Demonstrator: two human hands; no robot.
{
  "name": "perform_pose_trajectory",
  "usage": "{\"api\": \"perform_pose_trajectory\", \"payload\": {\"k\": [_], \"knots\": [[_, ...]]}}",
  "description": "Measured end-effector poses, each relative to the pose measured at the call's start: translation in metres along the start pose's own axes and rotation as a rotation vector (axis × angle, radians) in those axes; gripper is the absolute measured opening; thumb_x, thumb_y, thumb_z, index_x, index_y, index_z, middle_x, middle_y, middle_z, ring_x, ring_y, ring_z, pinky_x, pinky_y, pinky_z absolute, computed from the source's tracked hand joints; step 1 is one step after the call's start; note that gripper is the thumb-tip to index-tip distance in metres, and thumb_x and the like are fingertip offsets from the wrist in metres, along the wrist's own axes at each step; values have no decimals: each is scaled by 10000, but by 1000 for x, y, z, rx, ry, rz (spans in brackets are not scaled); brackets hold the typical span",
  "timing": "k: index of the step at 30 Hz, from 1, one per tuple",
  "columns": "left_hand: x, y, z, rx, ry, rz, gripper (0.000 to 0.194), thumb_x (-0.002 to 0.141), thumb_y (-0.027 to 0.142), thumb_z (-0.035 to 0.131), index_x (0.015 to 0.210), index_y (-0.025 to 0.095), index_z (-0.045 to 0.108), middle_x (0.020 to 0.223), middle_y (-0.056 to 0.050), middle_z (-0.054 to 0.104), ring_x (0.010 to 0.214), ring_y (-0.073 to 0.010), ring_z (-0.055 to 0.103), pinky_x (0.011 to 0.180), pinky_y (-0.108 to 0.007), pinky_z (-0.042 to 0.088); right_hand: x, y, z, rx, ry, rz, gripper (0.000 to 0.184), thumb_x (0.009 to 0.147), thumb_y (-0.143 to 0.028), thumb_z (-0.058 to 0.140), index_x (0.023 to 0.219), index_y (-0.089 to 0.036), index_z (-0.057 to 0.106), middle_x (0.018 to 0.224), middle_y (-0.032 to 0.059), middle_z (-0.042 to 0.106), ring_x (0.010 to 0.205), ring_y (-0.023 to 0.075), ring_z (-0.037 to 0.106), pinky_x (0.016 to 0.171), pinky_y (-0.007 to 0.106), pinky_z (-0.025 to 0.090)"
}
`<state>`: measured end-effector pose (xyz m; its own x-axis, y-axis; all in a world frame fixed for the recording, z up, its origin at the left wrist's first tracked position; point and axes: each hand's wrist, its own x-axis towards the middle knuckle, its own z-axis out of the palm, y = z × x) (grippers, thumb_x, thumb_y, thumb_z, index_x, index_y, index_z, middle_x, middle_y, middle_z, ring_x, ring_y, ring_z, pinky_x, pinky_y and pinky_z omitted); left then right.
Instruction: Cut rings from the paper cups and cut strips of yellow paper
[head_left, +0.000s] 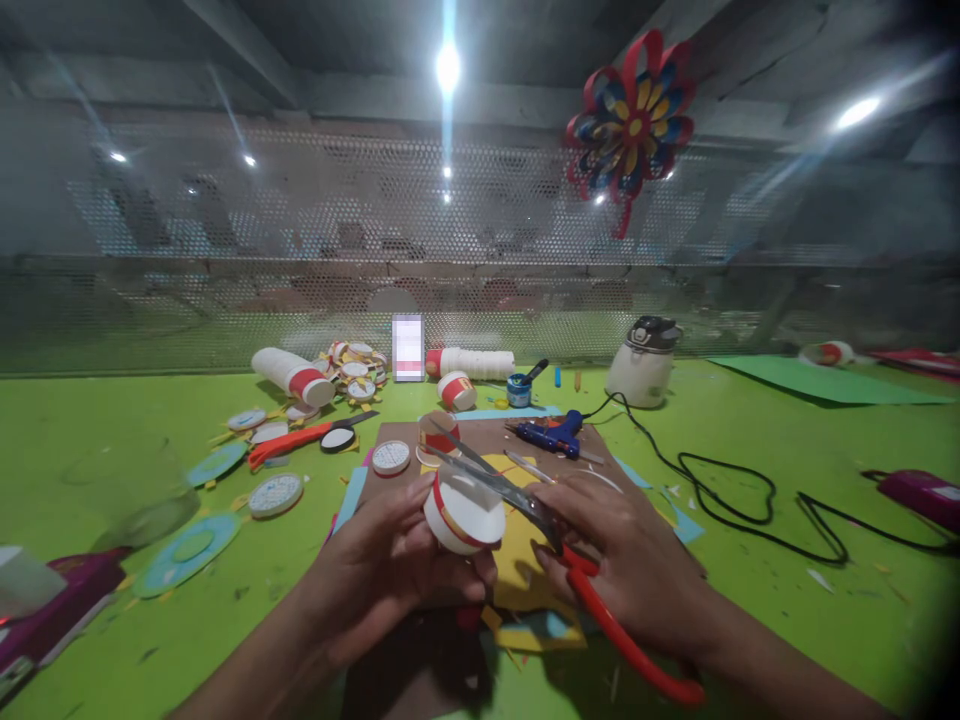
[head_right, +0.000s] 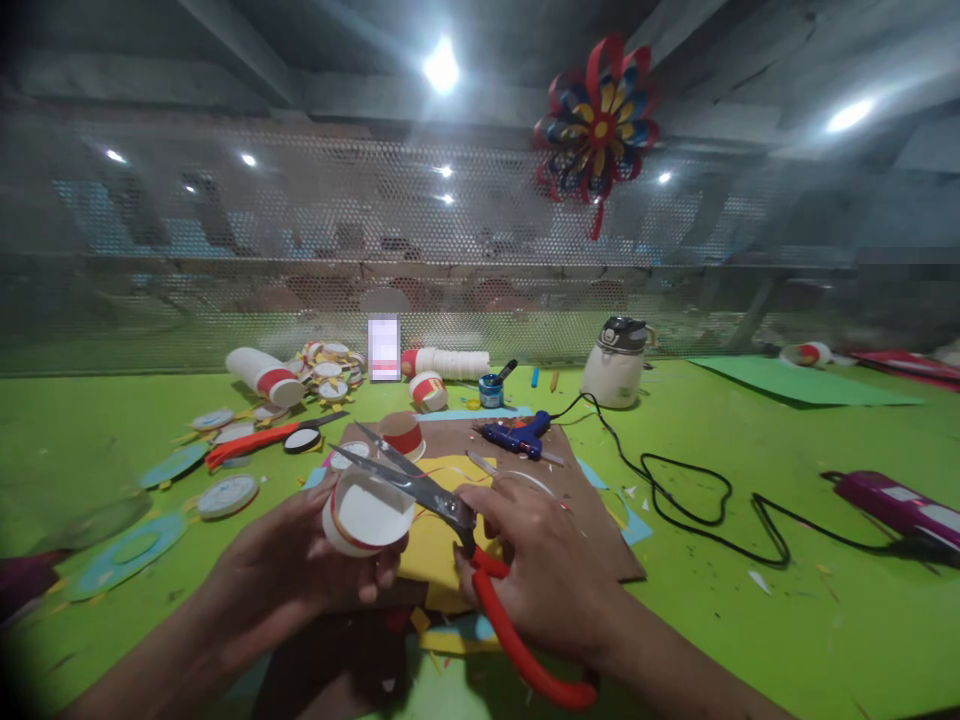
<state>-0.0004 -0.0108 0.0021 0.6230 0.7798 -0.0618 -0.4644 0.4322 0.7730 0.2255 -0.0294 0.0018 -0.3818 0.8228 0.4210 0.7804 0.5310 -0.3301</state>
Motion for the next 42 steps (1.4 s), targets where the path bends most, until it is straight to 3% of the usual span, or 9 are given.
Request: {"api": "perform_pose_trajectory", "payload": {"k": [6,11,14,17,22,26,29,37,42], "knots": [[4,1,5,-19,59,47,358,885,390,488,959,100,683,850,-137,710,719,-236,687,610,-294,542,-1,1,3,-6,-14,59,343,747,-211,595,1088,-193,628,1279,146,588,1210,352,487,973,574,388],[3,4,14,-66,227,201,206,824,187,593,1013,138,658,980,-92,710,780,-197,682,625,-288,570,1,1,4,-28,-11,127,394,758,-218,592,1151,-204,619,1299,134,580,1235,352,468,964,569,402],[1,5,18,-33,311,200,448,746,76,646,1181,151,573,1094,-103,683,854,-221,682,681,-323,580,2,1,4,-37,-19,154,398,763,-228,588,1159,-195,619,1267,147,602,1206,361,497,929,570,433],[2,3,19,45,387,204,573,692,56,704,1228,156,530,1051,-98,695,846,-210,685,699,-300,574,3,1,4,-42,-7,153,370,758,-223,591,1126,-209,635,1225,136,629,1172,355,526,903,557,455],[6,-1,13,126,274,242,410,720,180,729,1115,147,622,1020,-101,695,870,-197,665,712,-268,552,2,0,4,-14,2,152,371,716,-186,607,1081,-232,650,1139,104,667,1083,330,585,866,516,488],[6,0,8,150,203,257,361,734,216,721,1082,147,658,1026,-98,687,887,-194,652,687,-226,535,1,1,4,-6,17,136,348,707,-175,602,1048,-223,648,995,98,686,1120,335,549,889,524,468],[6,2,7,161,172,252,332,759,216,698,1082,145,667,998,-113,697,886,-201,653,735,-264,533,1,2,3,-1,26,96,302,701,-159,600,995,-210,648,890,86,678,1123,327,535,907,509,457],[4,5,5,133,86,241,274,781,223,670,1043,145,696,1007,-109,699,885,-208,655,696,-257,534,1,7,3,21,26,63,379,728,-182,593,1105,-179,632,1159,130,645,1109,307,545,936,508,431],[4,3,8,137,40,202,302,745,240,710,1030,141,699,971,-111,702,835,-196,654,675,-252,526,0,8,5,-49,-4,66,447,748,-269,623,1185,-180,603,1135,137,631,1056,299,559,904,488,450]]}}
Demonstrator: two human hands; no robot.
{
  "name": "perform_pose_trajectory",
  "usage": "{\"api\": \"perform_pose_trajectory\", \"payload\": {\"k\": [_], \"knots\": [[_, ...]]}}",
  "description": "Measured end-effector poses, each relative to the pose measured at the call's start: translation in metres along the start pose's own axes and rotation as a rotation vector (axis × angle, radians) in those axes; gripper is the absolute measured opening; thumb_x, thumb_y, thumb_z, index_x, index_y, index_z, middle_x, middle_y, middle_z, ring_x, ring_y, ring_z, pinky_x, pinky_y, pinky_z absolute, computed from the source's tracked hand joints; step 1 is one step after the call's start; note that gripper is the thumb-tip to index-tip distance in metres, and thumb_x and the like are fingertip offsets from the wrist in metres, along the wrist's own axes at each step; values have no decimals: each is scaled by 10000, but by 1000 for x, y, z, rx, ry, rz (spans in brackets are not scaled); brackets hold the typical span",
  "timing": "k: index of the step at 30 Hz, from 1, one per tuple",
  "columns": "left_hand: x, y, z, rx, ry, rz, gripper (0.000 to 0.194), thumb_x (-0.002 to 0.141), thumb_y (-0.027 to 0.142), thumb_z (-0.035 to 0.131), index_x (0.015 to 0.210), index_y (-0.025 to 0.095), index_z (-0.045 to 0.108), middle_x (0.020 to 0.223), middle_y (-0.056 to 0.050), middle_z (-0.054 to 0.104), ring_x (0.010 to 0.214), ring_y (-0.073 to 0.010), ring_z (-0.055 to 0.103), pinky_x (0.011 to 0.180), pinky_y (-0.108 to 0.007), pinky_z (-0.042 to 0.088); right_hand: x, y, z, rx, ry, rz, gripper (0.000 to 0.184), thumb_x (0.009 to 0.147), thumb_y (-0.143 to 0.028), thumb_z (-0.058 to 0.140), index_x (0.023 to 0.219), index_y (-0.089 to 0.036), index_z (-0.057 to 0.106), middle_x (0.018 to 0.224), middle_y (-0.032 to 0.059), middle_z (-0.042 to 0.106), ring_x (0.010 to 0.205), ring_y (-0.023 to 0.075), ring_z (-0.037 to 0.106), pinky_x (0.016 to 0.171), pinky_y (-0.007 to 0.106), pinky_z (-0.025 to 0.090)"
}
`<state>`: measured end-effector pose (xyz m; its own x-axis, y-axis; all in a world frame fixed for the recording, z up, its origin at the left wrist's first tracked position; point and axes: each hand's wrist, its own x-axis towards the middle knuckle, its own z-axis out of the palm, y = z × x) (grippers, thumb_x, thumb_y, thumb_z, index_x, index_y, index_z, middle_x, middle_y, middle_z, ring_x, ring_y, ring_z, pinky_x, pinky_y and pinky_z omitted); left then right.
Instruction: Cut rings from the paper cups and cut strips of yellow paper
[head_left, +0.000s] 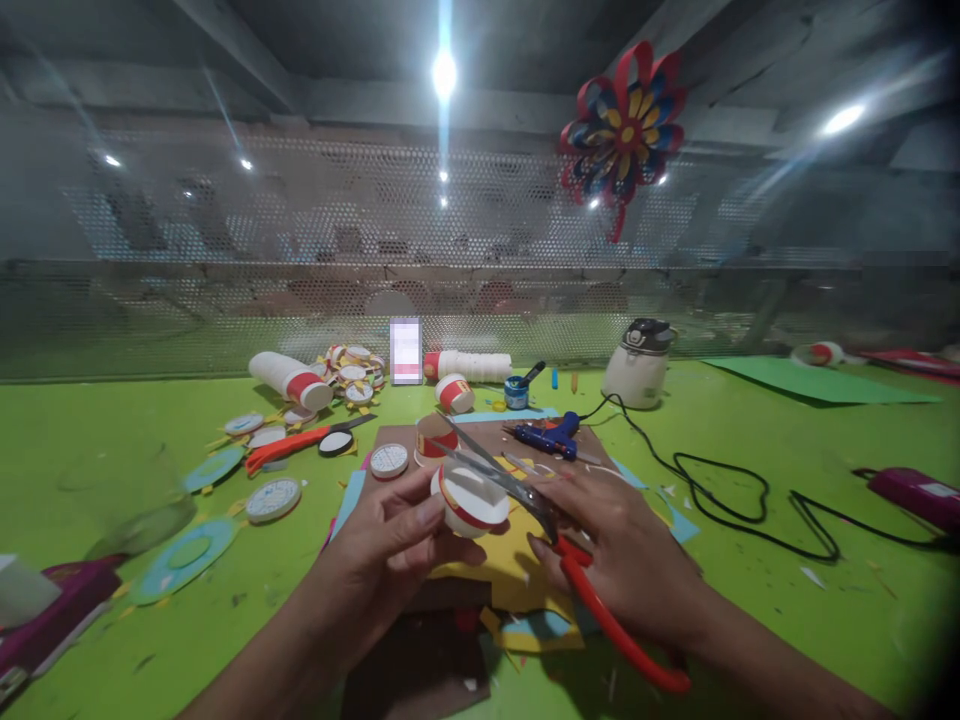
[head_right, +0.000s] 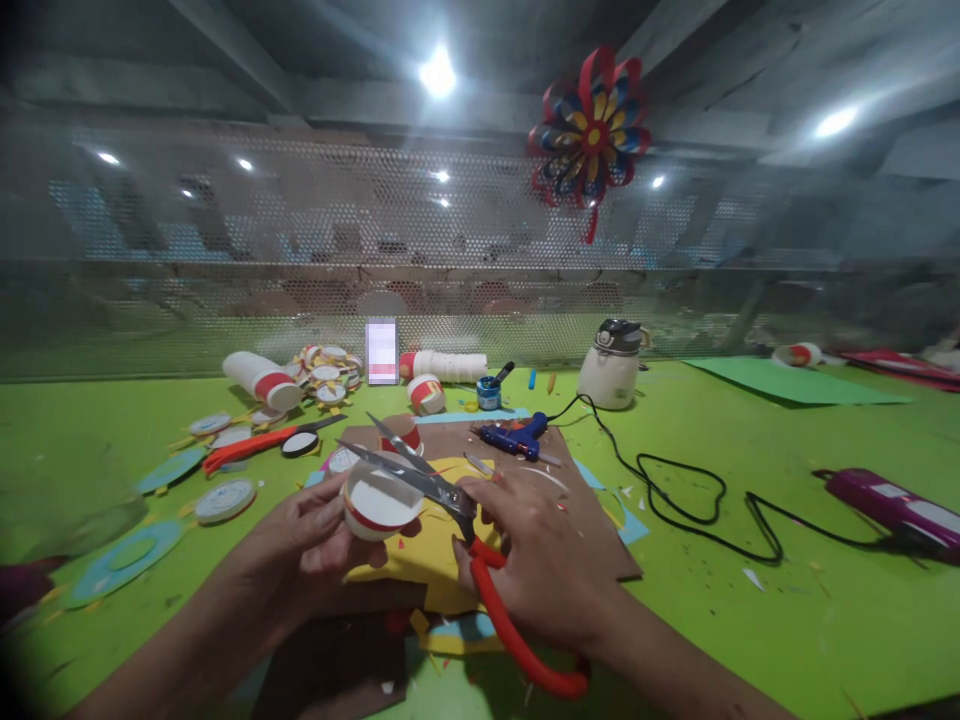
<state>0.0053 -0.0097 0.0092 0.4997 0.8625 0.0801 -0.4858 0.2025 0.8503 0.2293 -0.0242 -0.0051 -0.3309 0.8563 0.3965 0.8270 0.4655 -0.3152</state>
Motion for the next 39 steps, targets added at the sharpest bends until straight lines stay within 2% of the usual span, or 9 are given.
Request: {"api": "perform_pose_trajectory", "payload": {"k": [6,11,16,20,23,26,31,36,39], "knots": [[-1,1,2,1,18,-2,303,753,262,696,1027,134,696,943,-109,701,824,-209,663,641,-243,524,-1,-2,-2,37,18,13,371,729,-232,621,1098,-194,632,1017,109,636,964,281,584,867,468,471],[-2,2,2,-40,11,-40,289,760,264,693,1020,137,703,898,-91,702,746,-160,652,642,-221,524,-1,-4,-3,74,42,-44,289,736,-190,580,1020,-206,627,821,75,629,1136,314,514,971,508,400],[-3,5,4,-46,15,1,279,764,260,686,1010,132,711,929,-100,695,797,-192,649,639,-252,535,0,-2,-3,95,42,-62,271,732,-185,585,1000,-201,619,924,100,637,1146,321,509,977,534,388],[-4,4,3,-52,14,-44,238,770,273,677,960,136,720,864,-98,699,728,-178,647,686,-297,535,1,-3,-4,63,33,-87,227,738,-186,583,962,-193,620,867,94,633,1124,316,521,968,518,399],[-4,1,1,-67,-3,-107,230,794,284,649,955,134,715,800,-87,694,652,-161,637,715,-340,535,1,-4,-4,38,10,-48,299,753,-227,590,1047,-178,611,974,122,631,1060,309,557,917,508,441],[-3,0,0,-62,-29,-95,230,812,276,627,959,121,710,809,-86,686,665,-159,633,711,-322,528,1,-5,-4,29,-3,-39,357,764,-239,592,1118,-192,598,1082,135,613,1048,300,565,916,507,438],[-3,1,-2,-93,-21,-144,245,822,271,609,992,119,701,907,-114,691,807,-210,653,697,-305,528,2,-5,-5,53,-4,-47,344,737,-203,599,1081,-195,608,926,108,620,1081,307,546,927,499,434],[-4,-3,-7,-147,-14,-124,246,851,256,558,1011,129,695,942,-103,700,820,-230,670,678,-300,535,2,-5,-6,59,4,-69,247,740,-195,592,985,-199,623,818,81,600,1130,316,512,964,505,401],[-4,-4,-9,-173,-22,-137,255,865,275,535,986,126,701,905,-111,713,805,-232,678,696,-315,536,0,-5,-6,53,14,-79,266,727,-190,599,991,-191,633,805,87,615,1117,330,521,956,522,398]]}}
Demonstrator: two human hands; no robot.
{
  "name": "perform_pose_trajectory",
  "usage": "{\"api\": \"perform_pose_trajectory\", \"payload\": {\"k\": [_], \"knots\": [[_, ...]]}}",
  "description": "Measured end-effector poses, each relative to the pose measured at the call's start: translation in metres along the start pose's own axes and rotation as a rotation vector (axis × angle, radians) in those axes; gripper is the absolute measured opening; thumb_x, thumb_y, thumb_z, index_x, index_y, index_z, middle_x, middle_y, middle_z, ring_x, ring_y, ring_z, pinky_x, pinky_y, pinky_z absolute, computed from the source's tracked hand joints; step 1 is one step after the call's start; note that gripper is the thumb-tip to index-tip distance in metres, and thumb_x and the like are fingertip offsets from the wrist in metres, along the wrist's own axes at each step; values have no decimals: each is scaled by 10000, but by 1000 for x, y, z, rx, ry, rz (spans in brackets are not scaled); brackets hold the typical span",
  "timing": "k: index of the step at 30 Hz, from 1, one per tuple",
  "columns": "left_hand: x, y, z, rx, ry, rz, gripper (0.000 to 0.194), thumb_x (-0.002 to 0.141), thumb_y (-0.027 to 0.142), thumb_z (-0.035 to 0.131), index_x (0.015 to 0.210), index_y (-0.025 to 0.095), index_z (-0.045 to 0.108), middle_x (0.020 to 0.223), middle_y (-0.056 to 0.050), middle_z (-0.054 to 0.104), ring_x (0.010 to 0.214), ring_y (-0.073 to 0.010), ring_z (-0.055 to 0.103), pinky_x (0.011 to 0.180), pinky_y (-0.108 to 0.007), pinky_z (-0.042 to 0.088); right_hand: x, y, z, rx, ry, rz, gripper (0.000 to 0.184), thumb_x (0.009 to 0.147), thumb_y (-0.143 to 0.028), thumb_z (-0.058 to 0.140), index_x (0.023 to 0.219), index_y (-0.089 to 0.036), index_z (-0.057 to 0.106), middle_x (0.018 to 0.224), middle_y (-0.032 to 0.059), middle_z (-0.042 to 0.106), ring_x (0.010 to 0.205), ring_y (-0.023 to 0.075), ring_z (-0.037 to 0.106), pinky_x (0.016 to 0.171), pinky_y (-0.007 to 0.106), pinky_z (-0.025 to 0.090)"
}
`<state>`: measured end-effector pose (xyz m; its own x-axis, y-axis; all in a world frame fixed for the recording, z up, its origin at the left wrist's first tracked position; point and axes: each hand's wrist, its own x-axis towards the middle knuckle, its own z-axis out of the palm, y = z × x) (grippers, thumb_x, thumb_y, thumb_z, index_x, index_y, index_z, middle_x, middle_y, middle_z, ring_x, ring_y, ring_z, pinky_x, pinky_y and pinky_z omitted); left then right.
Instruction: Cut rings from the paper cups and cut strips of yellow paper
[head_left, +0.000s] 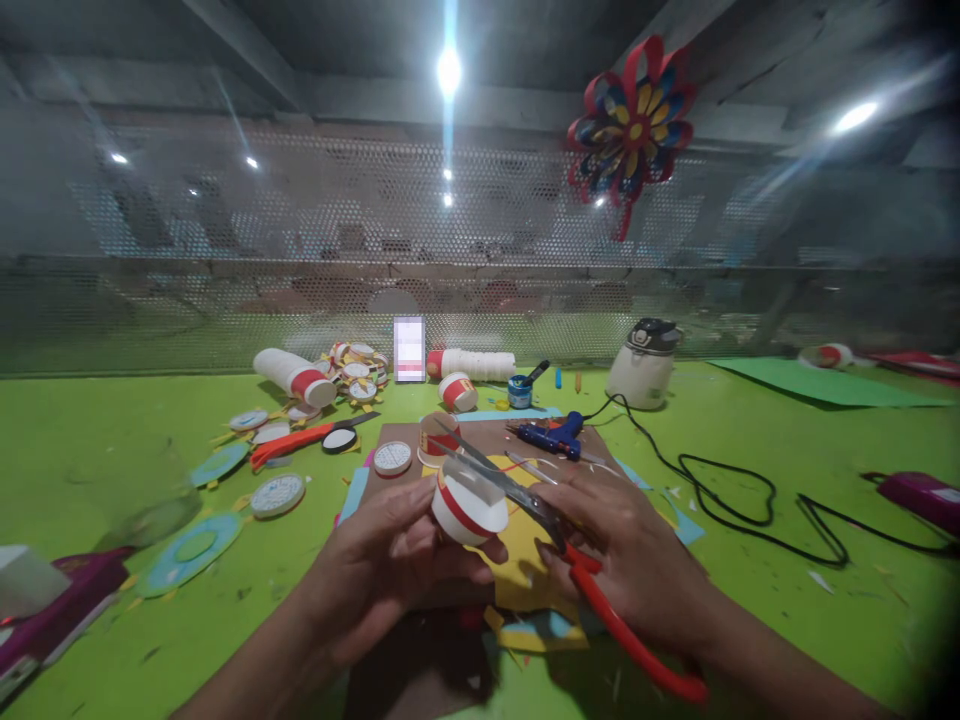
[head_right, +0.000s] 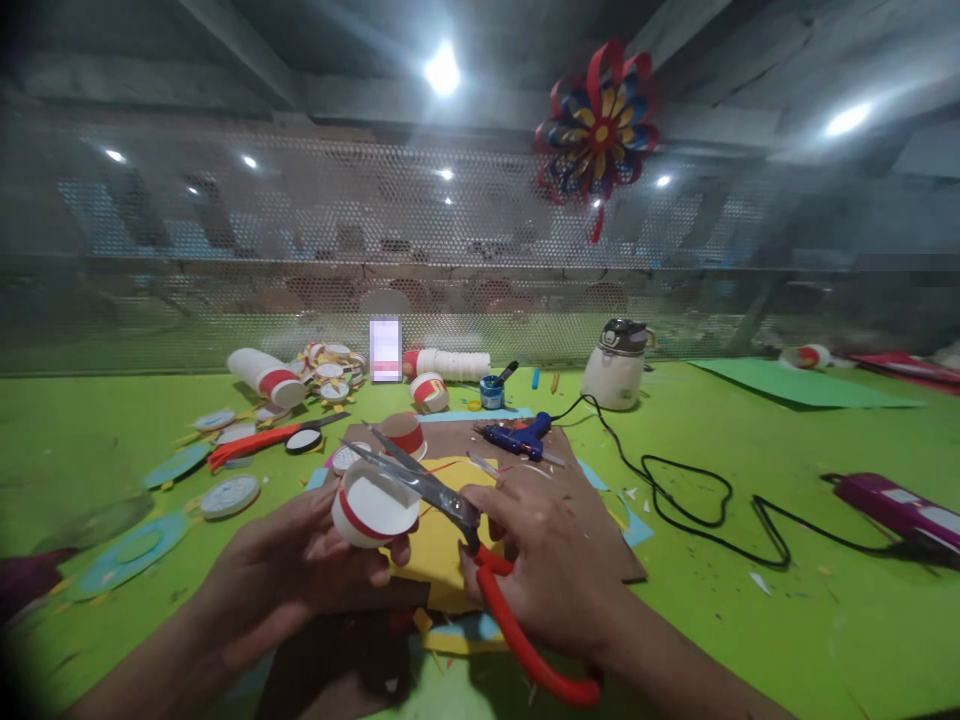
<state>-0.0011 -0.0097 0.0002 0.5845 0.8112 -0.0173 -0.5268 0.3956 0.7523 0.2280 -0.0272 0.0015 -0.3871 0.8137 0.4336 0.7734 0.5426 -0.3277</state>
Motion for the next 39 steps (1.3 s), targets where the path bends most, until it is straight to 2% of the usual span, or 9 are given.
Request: {"api": "perform_pose_trajectory", "payload": {"k": [7,10,15,18,21,25,28,36,39], "knots": [[0,-1,2,-44,-52,-26,273,860,295,531,958,114,710,878,-123,723,771,-239,685,702,-332,531,0,-2,3,-36,1,38,325,751,-249,613,1069,-184,633,1022,144,650,1012,321,577,867,519,456],[0,-2,1,-46,-55,-34,302,867,318,518,949,97,706,867,-133,718,761,-239,677,686,-324,521,-1,-1,3,-35,-3,40,349,742,-247,618,1086,-192,636,1015,136,655,968,310,594,844,509,472],[1,-1,-1,-39,-68,-77,366,875,369,493,943,74,699,825,-150,711,724,-228,671,689,-321,512,-3,0,2,-39,6,33,359,739,-230,595,1092,-184,645,1028,152,669,1028,343,588,863,559,457],[1,1,0,-25,-74,-66,390,858,394,508,920,59,697,797,-158,708,700,-230,674,668,-312,515,-3,0,2,-15,16,1,341,748,-233,588,1078,-178,649,1015,144,676,966,311,616,847,526,480],[2,2,2,-13,-53,-49,385,847,398,516,879,58,692,763,-160,706,657,-228,674,631,-303,514,-2,-1,2,-13,15,-10,349,750,-232,585,1088,-168,646,1011,145,680,941,303,623,833,511,490],[3,0,2,-48,-95,-71,382,825,397,538,893,54,691,770,-158,704,659,-234,680,587,-291,513,-2,-1,3,-29,-13,24,353,760,-259,600,1097,-165,645,1030,157,667,999,324,601,869,530,465],[4,-2,2,-48,-102,-75,390,816,404,548,891,48,690,763,-151,697,652,-230,680,569,-282,511,-2,0,4,-18,-28,43,357,749,-248,611,1097,-178,642,1033,153,657,972,317,606,832,514,487],[3,-5,1,-68,-129,-74,404,847,409,502,899,48,677,758,-143,688,645,-226,677,556,-277,504,-2,0,2,-17,9,5,358,722,-209,614,1078,-177,645,1017,136,668,948,306,619,824,508,498],[4,-6,1,-86,-137,-71,402,850,410,496,893,53,676,755,-137,687,637,-222,677,548,-271,502,-2,0,2,-30,23,-3,357,722,-212,619,1075,-175,650,1010,144,670,958,320,617,839,541,480]]}}
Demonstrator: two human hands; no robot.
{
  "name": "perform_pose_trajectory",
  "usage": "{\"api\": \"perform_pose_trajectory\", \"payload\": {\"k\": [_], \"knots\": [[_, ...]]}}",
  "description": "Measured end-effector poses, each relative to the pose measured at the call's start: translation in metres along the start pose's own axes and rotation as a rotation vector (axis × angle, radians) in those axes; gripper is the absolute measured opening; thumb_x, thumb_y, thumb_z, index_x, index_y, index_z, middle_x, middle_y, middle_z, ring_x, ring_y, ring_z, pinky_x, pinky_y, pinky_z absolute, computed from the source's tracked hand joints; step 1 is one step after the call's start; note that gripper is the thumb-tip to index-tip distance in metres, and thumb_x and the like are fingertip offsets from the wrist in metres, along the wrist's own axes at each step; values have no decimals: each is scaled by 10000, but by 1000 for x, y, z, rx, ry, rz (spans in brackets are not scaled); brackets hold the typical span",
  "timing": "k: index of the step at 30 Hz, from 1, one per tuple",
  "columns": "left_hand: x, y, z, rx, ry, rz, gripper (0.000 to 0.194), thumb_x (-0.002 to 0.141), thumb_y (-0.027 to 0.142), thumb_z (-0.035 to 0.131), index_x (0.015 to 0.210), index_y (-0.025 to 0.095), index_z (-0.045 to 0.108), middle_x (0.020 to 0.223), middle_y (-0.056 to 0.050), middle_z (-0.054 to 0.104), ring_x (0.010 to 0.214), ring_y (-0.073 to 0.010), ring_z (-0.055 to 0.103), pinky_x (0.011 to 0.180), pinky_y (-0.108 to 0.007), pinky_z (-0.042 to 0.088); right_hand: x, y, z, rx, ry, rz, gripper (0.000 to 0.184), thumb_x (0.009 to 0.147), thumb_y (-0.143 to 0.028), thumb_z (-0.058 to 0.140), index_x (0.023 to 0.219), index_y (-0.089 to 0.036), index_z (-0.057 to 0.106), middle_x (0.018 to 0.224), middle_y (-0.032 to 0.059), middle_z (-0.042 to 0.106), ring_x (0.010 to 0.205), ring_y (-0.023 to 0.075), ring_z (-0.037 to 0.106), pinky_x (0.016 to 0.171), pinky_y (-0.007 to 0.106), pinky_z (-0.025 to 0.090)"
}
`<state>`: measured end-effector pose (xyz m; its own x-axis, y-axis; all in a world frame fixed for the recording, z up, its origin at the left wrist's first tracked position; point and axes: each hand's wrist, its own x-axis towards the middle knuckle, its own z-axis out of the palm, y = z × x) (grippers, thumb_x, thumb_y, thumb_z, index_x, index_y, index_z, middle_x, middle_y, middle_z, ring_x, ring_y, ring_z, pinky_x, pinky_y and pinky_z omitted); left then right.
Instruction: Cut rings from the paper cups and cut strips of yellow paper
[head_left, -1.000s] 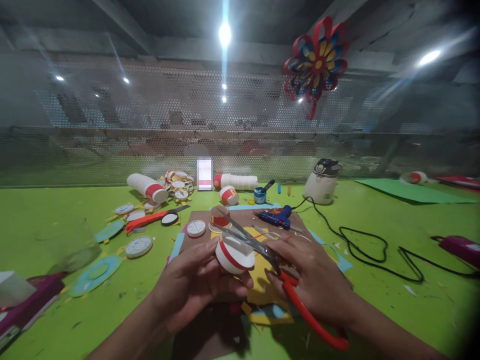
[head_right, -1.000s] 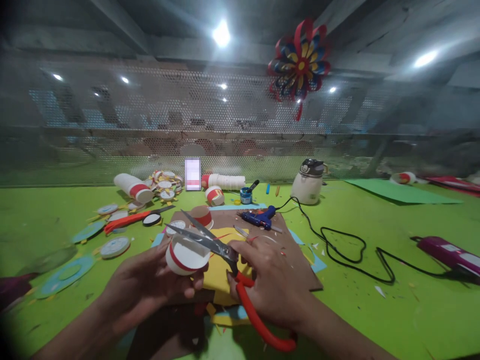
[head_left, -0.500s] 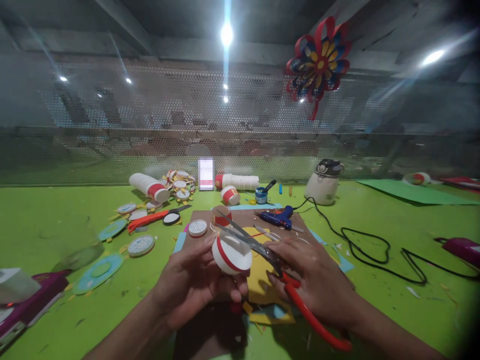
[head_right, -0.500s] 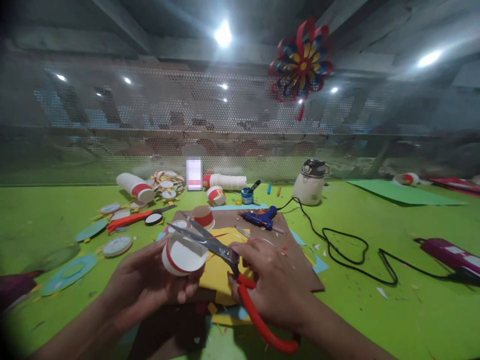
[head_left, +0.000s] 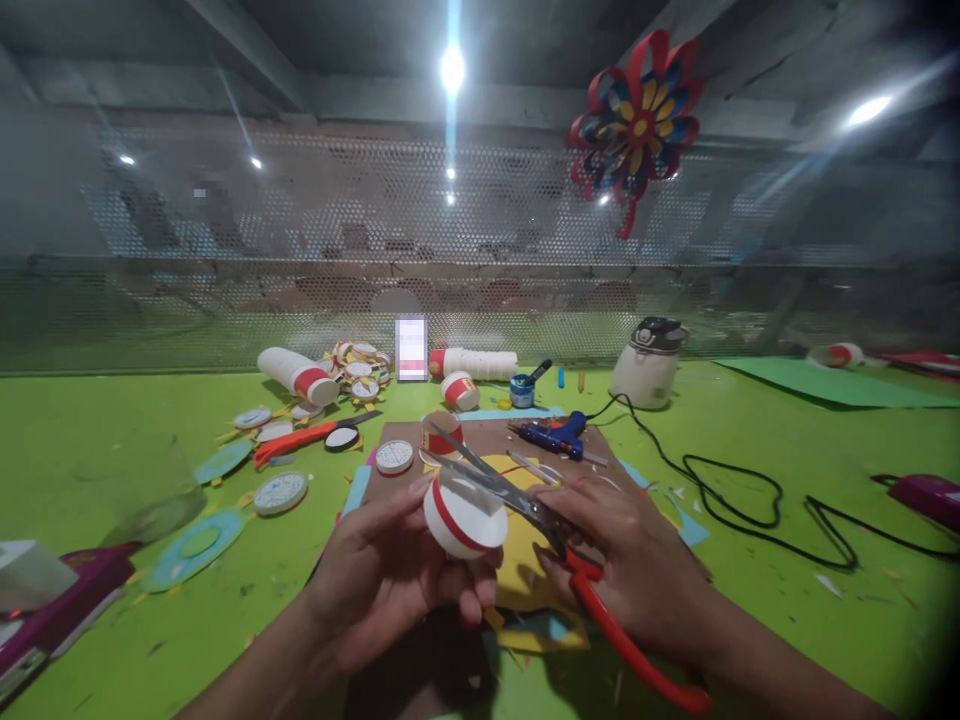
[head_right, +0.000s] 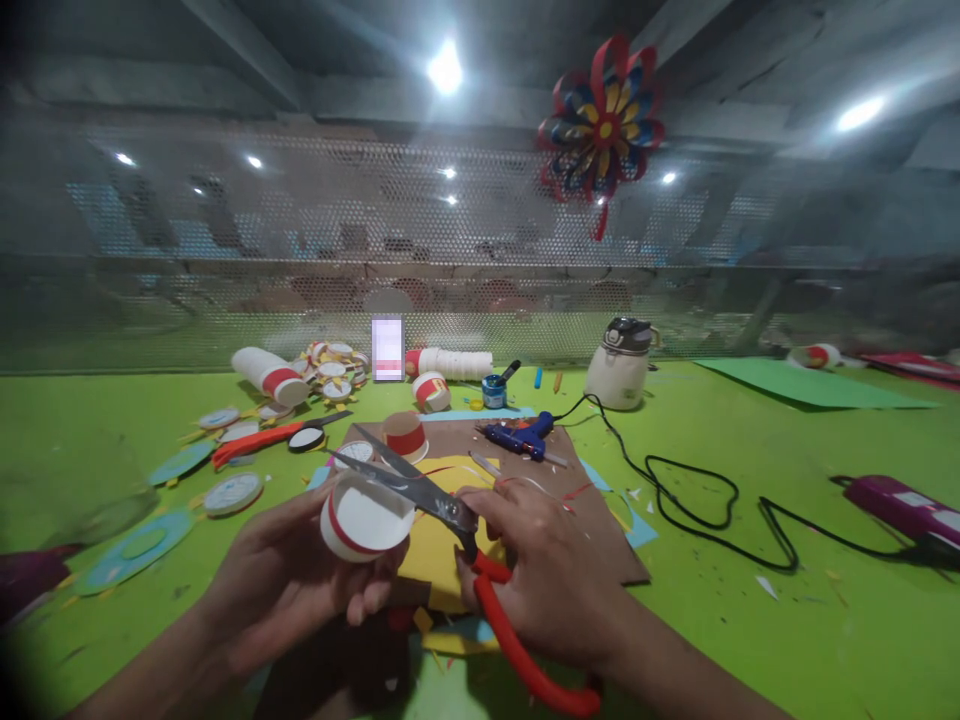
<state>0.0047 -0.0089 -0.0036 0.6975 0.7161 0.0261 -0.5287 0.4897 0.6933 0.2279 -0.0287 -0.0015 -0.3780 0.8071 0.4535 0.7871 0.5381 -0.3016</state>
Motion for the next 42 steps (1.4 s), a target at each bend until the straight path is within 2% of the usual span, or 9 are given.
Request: {"api": "perform_pose_trajectory", "payload": {"k": [8,15,19,22,25,30,36,42], "knots": [[1,0,0,-40,-9,3,448,868,416,462,895,24,679,762,-159,683,632,-225,683,536,-260,509,0,-1,0,15,-13,-32,338,757,-222,600,1089,-172,629,965,144,662,979,318,602,848,533,472],[2,0,2,-46,-19,8,460,885,419,427,904,33,677,765,-154,679,627,-219,681,537,-252,507,1,-2,-3,2,-23,-51,163,734,-203,617,895,-233,616,806,70,651,1033,311,587,908,486,456],[4,0,1,-50,-23,9,482,890,421,401,891,22,672,757,-159,676,617,-225,681,521,-255,503,0,1,-3,-6,-19,-58,201,720,-196,620,918,-232,629,902,88,686,1083,326,572,927,511,442],[3,0,1,-57,-36,9,485,894,425,398,889,25,672,743,-155,676,605,-226,683,522,-257,505,0,3,-3,-4,-14,-74,297,731,-202,620,1027,-234,630,1065,107,682,1153,335,533,959,545,406],[2,0,1,-50,-50,7,483,901,423,396,886,28,674,736,-155,676,599,-225,684,522,-255,504,1,4,-3,23,-26,-100,345,762,-213,615,1106,-243,610,1172,105,651,1173,313,527,984,530,392],[1,0,-1,-71,-74,5,481,898,416,402,889,22,678,746,-161,681,599,-234,692,523,-261,510,1,5,-3,47,-59,-71,382,760,-229,619,1141,-252,605,1099,96,683,1095,304,587,913,483,462],[2,1,-3,-82,-73,-21,460,883,413,441,904,24,685,723,-161,684,593,-239,692,499,-258,512,-1,7,-4,45,-48,-113,430,735,-213,622,1159,-281,606,1068,67,700,977,269,633,831,391,491],[0,2,-4,-55,-38,21,401,859,390,496,941,51,694,754,-165,696,629,-251,688,537,-283,512,5,13,-2,-41,-95,31,279,749,-216,604,1013,-284,666,980,32,723,898,257,634,762,362,478]]}}
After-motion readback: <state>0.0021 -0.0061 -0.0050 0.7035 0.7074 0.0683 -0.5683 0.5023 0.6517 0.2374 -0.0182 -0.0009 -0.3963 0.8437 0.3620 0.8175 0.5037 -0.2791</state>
